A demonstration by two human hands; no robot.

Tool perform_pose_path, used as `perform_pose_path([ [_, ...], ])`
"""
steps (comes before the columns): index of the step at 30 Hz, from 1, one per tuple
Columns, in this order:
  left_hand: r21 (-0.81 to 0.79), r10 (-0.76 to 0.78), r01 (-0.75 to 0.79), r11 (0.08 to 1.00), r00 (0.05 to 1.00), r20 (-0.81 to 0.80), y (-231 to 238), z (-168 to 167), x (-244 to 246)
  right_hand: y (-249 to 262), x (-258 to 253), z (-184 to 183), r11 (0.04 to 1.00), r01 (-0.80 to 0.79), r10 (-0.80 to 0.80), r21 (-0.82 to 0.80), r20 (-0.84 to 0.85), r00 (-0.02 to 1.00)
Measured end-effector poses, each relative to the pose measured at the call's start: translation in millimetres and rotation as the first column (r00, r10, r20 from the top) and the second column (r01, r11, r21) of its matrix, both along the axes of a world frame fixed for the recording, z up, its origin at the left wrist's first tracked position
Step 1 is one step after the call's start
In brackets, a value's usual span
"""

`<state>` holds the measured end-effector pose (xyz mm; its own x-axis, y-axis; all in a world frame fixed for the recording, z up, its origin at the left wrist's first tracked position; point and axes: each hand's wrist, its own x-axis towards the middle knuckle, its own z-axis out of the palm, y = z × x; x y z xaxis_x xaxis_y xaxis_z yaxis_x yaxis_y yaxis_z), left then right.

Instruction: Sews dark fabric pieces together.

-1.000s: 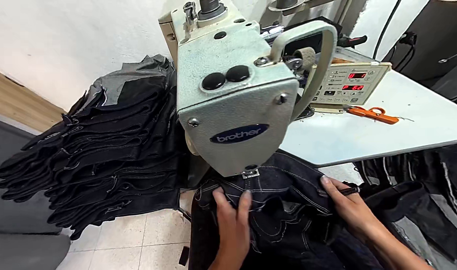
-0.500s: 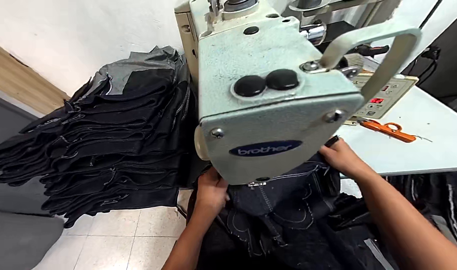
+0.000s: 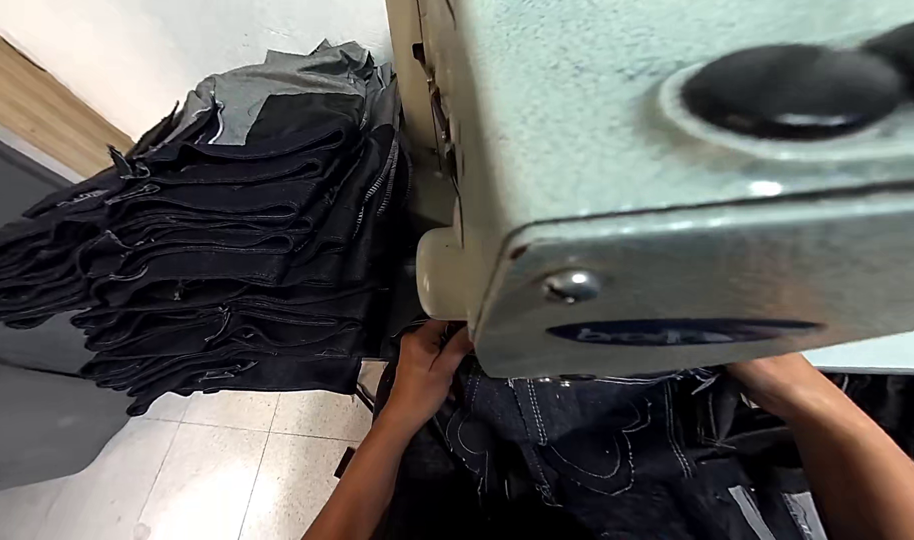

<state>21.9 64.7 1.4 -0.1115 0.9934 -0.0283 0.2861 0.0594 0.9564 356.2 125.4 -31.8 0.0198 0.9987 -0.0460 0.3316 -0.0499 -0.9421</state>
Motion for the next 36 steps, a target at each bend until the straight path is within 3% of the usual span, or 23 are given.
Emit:
perform_pose_path([
  [3, -0.028, -0.004, 0.004, 1.0, 1.0, -0.001, 0.2, 2.4, 2.0, 0.1, 0.9, 0.7, 0.993, -0.037, 0.014, 0.116, 0.187, 0.982],
  [8, -0.042, -0.012, 0.008, 0.999, 0.997, -0.076, -3.7, 12.4, 2.1, 5.4, 4.7, -6.2, 0.905, -0.18, -0.04, 0.386, 0.499, 0.865],
  [13, -0.055, -0.068, 0.062, 0.997, 0.991, -0.116, -9.0, 17.2, -3.5, 1.6, -0.2, 6.6, 0.762, -0.254, -0.213, 0.595, 0.602, 0.769],
  [16, 0.016, -0.075, 0.081, 0.997, 0.971, -0.228, -15.4, 15.6, -8.3, -3.6, 0.8, 19.7, 0.813, -0.131, -0.19, 0.567, 0.472, 0.861],
  [19, 0.047, -0.055, 0.076, 0.996, 0.937, -0.345, -26.2, 15.3, -18.4, -5.3, 7.1, 26.1, 0.93, -0.063, -0.004, 0.363, 0.18, 0.984],
  [22, 0.074, -0.055, 0.097, 0.993, 0.898, -0.436, -43.4, 14.4, -31.1, -7.0, 15.5, 26.4, 0.965, -0.081, 0.102, 0.25, -0.072, 0.992],
  [24, 0.091, -0.067, 0.125, 0.988, 0.878, -0.473, -55.1, 14.1, -38.7, -6.2, 26.4, 24.0, 0.953, -0.155, 0.201, 0.259, -0.161, 0.966],
  [25, 0.108, -0.07, 0.14, 0.984, 0.869, -0.49, -60.6, 13.8, -42.0, -6.1, 33.2, 22.5, 0.942, -0.19, 0.23, 0.278, -0.12, 0.966],
  [27, 0.155, -0.053, 0.156, 0.976, 0.852, -0.521, -69.8, 14.4, -46.5, -9.1, 42.9, 23.4, 0.907, -0.221, 0.155, 0.358, 0.205, 0.966],
  [28, 0.179, -0.045, 0.164, 0.97, 0.847, -0.529, -73.4, 15.6, -47.8, -10.2, 46.4, 24.8, 0.873, -0.273, 0.093, 0.403, 0.413, 0.906],
  [30, 0.212, -0.039, 0.18, 0.961, 0.841, -0.539, -78.4, 20.6, -46.9, -11.8, 47.5, 25.7, 0.793, -0.416, 0.034, 0.444, 0.65, 0.759],
  [33, 0.261, 0.001, 0.185, 0.947, 0.814, -0.58, -81.1, 31.8, -32.7, -10.9, 48.7, 12.6, 0.713, -0.593, 0.039, 0.374, 0.823, 0.567],
  [36, 0.348, 0.157, 0.157, 0.924, 0.674, -0.722, -75.2, 35.0, -6.3, -6.6, 45.1, -2.6, 0.659, -0.63, -0.052, 0.411, 0.86, 0.507],
])
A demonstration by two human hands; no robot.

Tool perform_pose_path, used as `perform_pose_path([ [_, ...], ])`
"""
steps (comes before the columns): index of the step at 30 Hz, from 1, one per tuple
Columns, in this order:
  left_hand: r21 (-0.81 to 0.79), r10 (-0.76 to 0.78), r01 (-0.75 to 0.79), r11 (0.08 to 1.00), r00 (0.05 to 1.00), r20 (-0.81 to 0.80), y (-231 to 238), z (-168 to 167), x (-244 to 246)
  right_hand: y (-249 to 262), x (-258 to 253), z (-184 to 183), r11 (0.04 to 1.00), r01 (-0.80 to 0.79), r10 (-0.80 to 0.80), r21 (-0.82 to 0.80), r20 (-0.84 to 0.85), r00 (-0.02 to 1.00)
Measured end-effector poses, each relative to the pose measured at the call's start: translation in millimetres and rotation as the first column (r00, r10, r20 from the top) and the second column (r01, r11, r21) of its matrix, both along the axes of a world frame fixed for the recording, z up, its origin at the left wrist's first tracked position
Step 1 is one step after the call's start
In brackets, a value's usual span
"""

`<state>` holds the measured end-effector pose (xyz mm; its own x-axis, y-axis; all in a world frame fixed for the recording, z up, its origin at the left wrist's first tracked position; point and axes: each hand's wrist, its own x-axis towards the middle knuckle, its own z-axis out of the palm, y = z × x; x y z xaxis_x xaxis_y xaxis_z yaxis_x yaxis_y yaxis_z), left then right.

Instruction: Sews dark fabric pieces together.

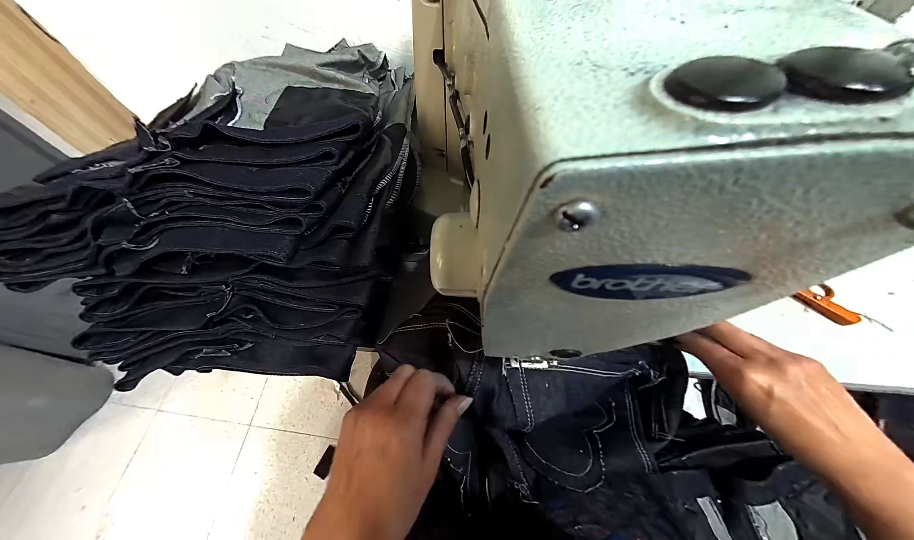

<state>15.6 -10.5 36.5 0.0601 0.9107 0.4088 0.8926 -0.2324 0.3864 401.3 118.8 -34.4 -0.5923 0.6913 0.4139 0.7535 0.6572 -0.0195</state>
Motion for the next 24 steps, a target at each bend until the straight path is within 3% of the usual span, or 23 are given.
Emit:
perform_pose_path([
  [2, 0.046, 0.079, -0.071, 0.996, 0.975, -0.208, 8.9, -6.4, 19.6, -2.0, -8.6, -8.3, 0.994, 0.101, -0.101, 0.039, -0.016, 0.995],
  [4, -0.007, 0.089, -0.095, 0.995, 0.955, -0.282, 19.7, -19.4, 36.0, -8.7, -25.1, -16.4, 0.962, 0.272, -0.272, -0.016, -0.12, 0.955],
  [6, -0.107, 0.048, -0.068, 0.992, 0.982, -0.183, 28.0, -31.2, 44.7, -18.5, -47.6, -22.0, 0.881, 0.429, -0.469, -0.198, -0.253, 0.847],
  [9, -0.331, 0.077, -0.002, 0.944, 0.974, 0.215, 27.6, -30.0, 37.2, -24.8, -74.2, -34.7, 0.755, 0.475, -0.641, -0.452, -0.359, 0.678],
  [11, -0.35, 0.194, -0.056, 0.935, 0.907, 0.373, 20.0, -31.0, 15.3, -20.6, -86.2, -39.9, 0.822, 0.41, -0.562, -0.396, -0.442, 0.699],
  [14, -0.266, 0.347, -0.242, 0.933, 0.8, 0.49, 16.2, -36.7, -42.2, 2.5, -111.1, -13.8, 0.972, 0.216, -0.233, -0.093, -0.51, 0.828],
  [17, -0.221, 0.423, -0.363, 0.905, 0.724, 0.545, 14.2, -55.6, -76.5, 48.9, -135.6, -10.2, 0.994, -0.051, 0.092, 0.092, -0.528, 0.844],
  [20, -0.26, 0.412, -0.32, 0.911, 0.702, 0.581, -5.9, -82.4, -75.7, 63.2, -136.2, -13.8, 0.979, -0.184, 0.202, 0.084, -0.479, 0.854],
  [24, -0.189, 0.296, -0.229, 0.955, 0.769, 0.566, -27.0, -98.0, -74.7, 21.4, -135.5, -3.4, 0.974, -0.016, 0.09, 0.227, -0.32, 0.943],
])
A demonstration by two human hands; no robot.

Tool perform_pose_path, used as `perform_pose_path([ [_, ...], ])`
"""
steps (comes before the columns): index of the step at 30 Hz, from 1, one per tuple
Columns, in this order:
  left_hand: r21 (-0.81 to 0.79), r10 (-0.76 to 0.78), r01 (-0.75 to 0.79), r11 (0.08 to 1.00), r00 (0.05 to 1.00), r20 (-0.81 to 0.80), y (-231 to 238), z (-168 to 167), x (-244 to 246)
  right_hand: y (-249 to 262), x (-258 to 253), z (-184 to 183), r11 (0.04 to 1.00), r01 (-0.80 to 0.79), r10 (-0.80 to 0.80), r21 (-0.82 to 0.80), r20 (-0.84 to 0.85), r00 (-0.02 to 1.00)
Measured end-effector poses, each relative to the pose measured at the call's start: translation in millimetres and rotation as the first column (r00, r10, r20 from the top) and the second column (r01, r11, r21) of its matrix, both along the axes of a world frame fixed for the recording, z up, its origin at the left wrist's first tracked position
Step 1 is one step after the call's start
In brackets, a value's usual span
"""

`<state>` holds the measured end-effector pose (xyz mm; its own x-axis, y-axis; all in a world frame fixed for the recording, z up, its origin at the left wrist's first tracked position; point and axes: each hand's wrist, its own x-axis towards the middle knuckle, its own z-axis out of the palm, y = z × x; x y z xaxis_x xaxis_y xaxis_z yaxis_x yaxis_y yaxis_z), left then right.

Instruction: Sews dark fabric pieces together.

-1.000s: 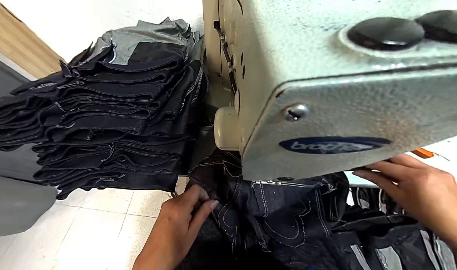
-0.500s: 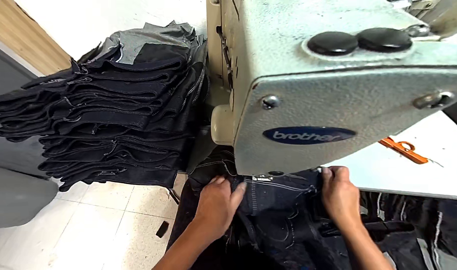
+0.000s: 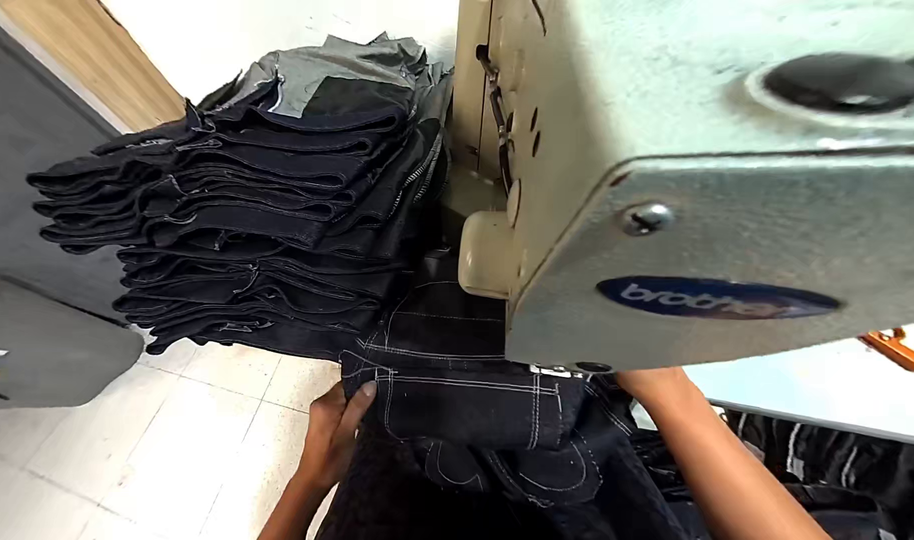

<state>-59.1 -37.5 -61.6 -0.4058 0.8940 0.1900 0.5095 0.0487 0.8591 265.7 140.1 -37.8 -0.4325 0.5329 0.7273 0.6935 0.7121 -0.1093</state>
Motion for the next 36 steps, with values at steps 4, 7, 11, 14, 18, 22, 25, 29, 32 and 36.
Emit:
perform_pose_path([
  [4, 0.032, 0.018, -0.016, 0.999, 0.998, -0.062, 27.8, 20.6, -0.4, -1.7, 6.7, -2.6, 0.999, 0.046, -0.046, -0.024, -0.001, 0.999],
  [7, 0.064, 0.025, -0.024, 0.998, 1.0, -0.019, 42.8, 22.2, -1.2, -9.0, 8.2, 7.5, 0.985, 0.073, -0.07, -0.155, 0.023, 0.997],
  [11, 0.09, 0.024, -0.026, 0.996, 0.999, 0.025, 45.7, 20.0, 0.7, -8.9, 16.8, -8.9, 0.915, 0.149, -0.146, -0.374, 0.035, 0.989],
  [14, 0.104, -0.011, 0.007, 0.995, 0.999, 0.039, 42.4, 19.7, -1.5, -8.2, 19.6, -26.9, 0.887, 0.191, -0.218, -0.42, -0.018, 0.976],
  [18, 0.108, -0.041, 0.037, 0.993, 0.999, 0.032, 40.9, 19.5, -5.0, -19.1, 0.5, 25.2, 0.569, 0.27, -0.352, -0.777, 0.067, 0.934],
  [22, 0.088, -0.059, 0.057, 0.995, 0.998, 0.02, 39.6, 18.8, -7.6, -27.9, 13.4, 29.0, 0.755, 0.344, -0.269, -0.558, 0.214, 0.939],
  [25, 0.073, -0.083, 0.083, 0.994, 0.997, -0.008, 36.8, 17.7, -11.9, -28.9, 24.6, 35.0, 0.915, 0.275, -0.202, -0.294, 0.255, 0.946],
  [29, 0.02, -0.111, 0.114, 0.993, 0.988, -0.106, 34.2, 21.7, -12.8, -31.0, 12.9, 53.5, 0.928, 0.284, -0.216, -0.242, 0.272, 0.938],
  [32, -0.168, -0.091, 0.049, 0.985, 0.965, -0.247, 27.5, 31.0, -17.8, -33.3, 0.3, 57.7, 0.927, 0.257, -0.212, -0.273, 0.185, 0.96],
  [36, -0.227, -0.035, -0.095, 0.969, 0.858, -0.512, 15.5, 60.2, -10.9, -35.1, -9.4, 54.2, 0.839, 0.169, -0.225, -0.517, -0.047, 0.973],
])
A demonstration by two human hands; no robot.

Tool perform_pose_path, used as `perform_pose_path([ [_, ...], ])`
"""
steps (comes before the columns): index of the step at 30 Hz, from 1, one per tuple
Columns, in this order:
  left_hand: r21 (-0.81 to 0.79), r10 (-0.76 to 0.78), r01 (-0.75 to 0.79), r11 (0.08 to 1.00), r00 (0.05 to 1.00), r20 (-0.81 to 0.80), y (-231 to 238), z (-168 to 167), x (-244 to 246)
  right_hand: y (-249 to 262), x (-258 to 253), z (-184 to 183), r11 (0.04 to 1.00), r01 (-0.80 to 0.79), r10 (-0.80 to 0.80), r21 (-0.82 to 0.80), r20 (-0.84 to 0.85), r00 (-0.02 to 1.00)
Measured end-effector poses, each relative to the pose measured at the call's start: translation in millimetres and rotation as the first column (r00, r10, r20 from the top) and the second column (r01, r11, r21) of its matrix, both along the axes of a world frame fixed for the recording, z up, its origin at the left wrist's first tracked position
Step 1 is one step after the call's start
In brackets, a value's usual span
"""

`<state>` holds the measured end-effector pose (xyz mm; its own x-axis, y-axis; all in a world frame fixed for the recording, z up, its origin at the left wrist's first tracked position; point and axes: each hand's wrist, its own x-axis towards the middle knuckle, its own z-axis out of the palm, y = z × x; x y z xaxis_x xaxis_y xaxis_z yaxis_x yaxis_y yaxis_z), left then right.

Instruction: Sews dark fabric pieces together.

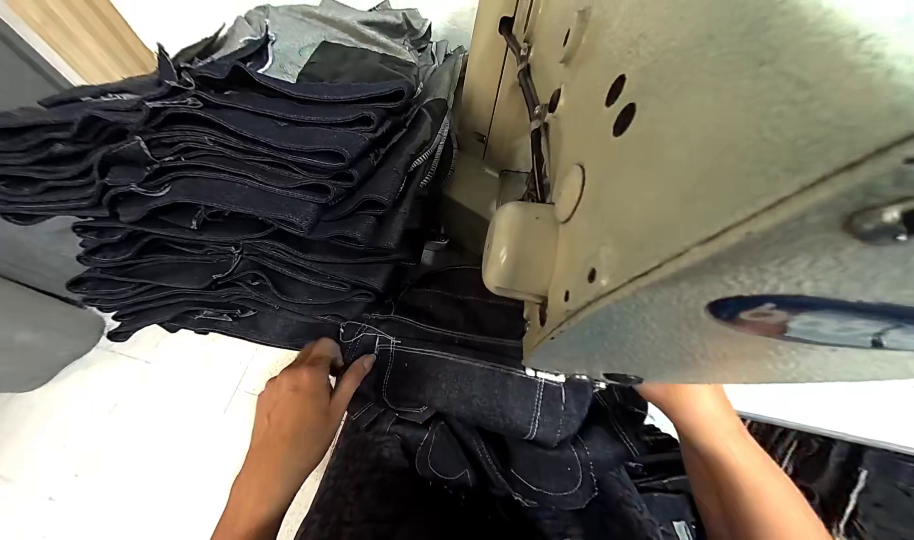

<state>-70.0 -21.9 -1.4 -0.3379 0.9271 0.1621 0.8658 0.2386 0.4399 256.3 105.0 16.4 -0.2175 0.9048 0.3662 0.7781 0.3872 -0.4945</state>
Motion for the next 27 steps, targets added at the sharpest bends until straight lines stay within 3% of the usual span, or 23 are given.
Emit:
perform_pose_path([
  [3, 0.21, -0.002, 0.039, 0.977, 0.984, -0.177, -0.9, 15.0, 11.7, 3.7, 2.1, -7.4, 0.99, 0.049, -0.071, -0.136, -0.163, 0.984],
  [6, 0.309, -0.17, 0.198, 0.93, 0.979, -0.116, 8.6, 18.2, 32.7, 3.9, 2.2, -12.1, 0.992, 0.034, -0.055, -0.12, -0.172, 0.984],
  [9, 0.277, -0.359, 0.362, 0.89, 0.931, -0.061, 27.7, 13.2, 58.6, 6.2, 1.3, -19.0, 0.985, 0.048, -0.086, -0.163, -0.231, 0.969],
  [11, 0.256, -0.428, 0.436, 0.863, 0.899, -0.09, 40.2, 10.4, 71.7, 10.1, 0.6, -23.7, 0.954, 0.047, -0.168, -0.297, -0.399, 0.901],
  [14, 0.18, -0.503, 0.505, 0.844, 0.862, -0.063, 54.9, 16.3, 82.1, 17.4, -5.1, -23.5, 0.914, -0.072, -0.233, -0.398, -0.664, 0.711],
  [16, 0.171, -0.557, 0.552, 0.816, 0.83, -0.026, 65.5, 18.5, 81.4, 20.4, -11.5, -22.3, 0.943, -0.128, -0.16, -0.307, -0.756, 0.635],
  [19, 0.116, -0.651, 0.642, 0.758, 0.756, 0.074, 78.2, 19.1, 73.2, 24.0, -16.0, -23.2, 0.977, -0.142, -0.03, -0.159, -0.763, 0.646],
  [23, -0.119, -0.693, 0.718, 0.685, 0.694, 0.196, 40.4, 18.3, 73.9, -2.1, 9.0, -32.8, 0.931, -0.283, 0.017, -0.232, -0.745, 0.667],
  [25, -0.074, -0.756, 0.767, 0.637, 0.641, 0.13, 11.9, 4.7, 73.5, -30.5, 21.0, -44.4, 0.926, -0.303, 0.05, -0.226, -0.721, 0.691],
  [27, 0.013, -0.766, 0.766, 0.643, 0.642, 0.03, -3.3, -9.4, 72.1, -55.2, 22.1, -48.1, 0.942, -0.318, 0.139, -0.11, -0.734, 0.665],
])
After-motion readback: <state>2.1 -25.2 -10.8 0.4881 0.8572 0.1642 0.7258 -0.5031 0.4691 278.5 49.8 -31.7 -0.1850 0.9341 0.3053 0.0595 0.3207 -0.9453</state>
